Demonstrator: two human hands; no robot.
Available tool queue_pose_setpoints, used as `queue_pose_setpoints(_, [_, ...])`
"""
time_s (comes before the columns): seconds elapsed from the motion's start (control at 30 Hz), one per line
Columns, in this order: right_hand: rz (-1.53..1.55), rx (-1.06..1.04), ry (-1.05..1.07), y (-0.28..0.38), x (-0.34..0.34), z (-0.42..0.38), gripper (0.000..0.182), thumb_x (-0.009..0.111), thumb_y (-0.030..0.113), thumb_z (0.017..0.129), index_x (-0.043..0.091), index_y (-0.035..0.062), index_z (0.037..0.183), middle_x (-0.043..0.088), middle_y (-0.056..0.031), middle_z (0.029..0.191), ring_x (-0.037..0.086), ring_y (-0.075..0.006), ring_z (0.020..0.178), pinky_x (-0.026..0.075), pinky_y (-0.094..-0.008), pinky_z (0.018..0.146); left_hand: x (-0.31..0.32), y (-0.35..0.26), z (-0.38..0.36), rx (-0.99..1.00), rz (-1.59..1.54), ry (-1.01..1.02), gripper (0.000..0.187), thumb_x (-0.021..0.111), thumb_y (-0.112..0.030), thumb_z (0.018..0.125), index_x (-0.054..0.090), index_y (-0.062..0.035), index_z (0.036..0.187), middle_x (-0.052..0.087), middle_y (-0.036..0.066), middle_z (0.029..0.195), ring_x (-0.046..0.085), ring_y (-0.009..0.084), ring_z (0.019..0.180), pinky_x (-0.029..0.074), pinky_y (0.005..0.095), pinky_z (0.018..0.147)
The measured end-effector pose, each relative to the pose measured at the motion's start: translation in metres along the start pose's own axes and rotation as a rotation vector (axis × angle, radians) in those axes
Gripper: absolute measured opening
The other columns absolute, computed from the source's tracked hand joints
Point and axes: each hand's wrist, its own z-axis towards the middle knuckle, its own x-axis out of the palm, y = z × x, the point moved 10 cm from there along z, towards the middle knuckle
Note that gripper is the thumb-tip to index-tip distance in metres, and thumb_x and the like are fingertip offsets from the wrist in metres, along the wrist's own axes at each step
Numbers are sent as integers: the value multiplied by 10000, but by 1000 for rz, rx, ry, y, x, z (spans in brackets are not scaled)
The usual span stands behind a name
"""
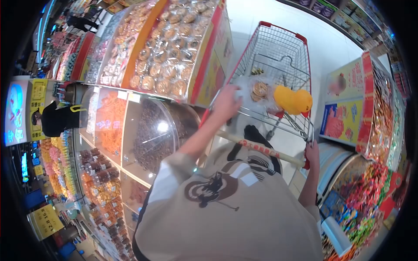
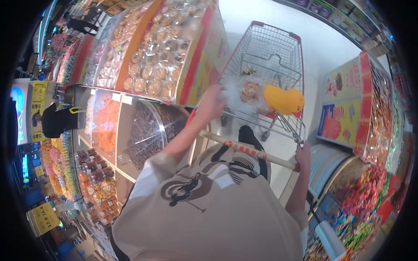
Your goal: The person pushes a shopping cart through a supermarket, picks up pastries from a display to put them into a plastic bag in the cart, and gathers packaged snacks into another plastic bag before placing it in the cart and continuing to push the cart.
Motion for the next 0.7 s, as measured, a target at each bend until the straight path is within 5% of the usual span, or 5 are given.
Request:
queue_pose_setpoints(0.23, [53,-13,-27,40,-19,61,198,514,153,889,476,56,1057,536,-85,639,501,-141,436,385,-291,368,201,76,118,-369,254,460,546,722,-335,674,529,-61,1106,533,150,1141,540,314,1057,470,430,860])
queue_pose_setpoints(0.7, [-57,-6,-83,144,-43,162,121,473,163,911,480,42,899,464,-43,546,458,-130,373,358,-277,331,236,92,245,-290,240,366,642,731,-313,680,455,-57,1200,500,148,1168,509,301,1075,459,414,867])
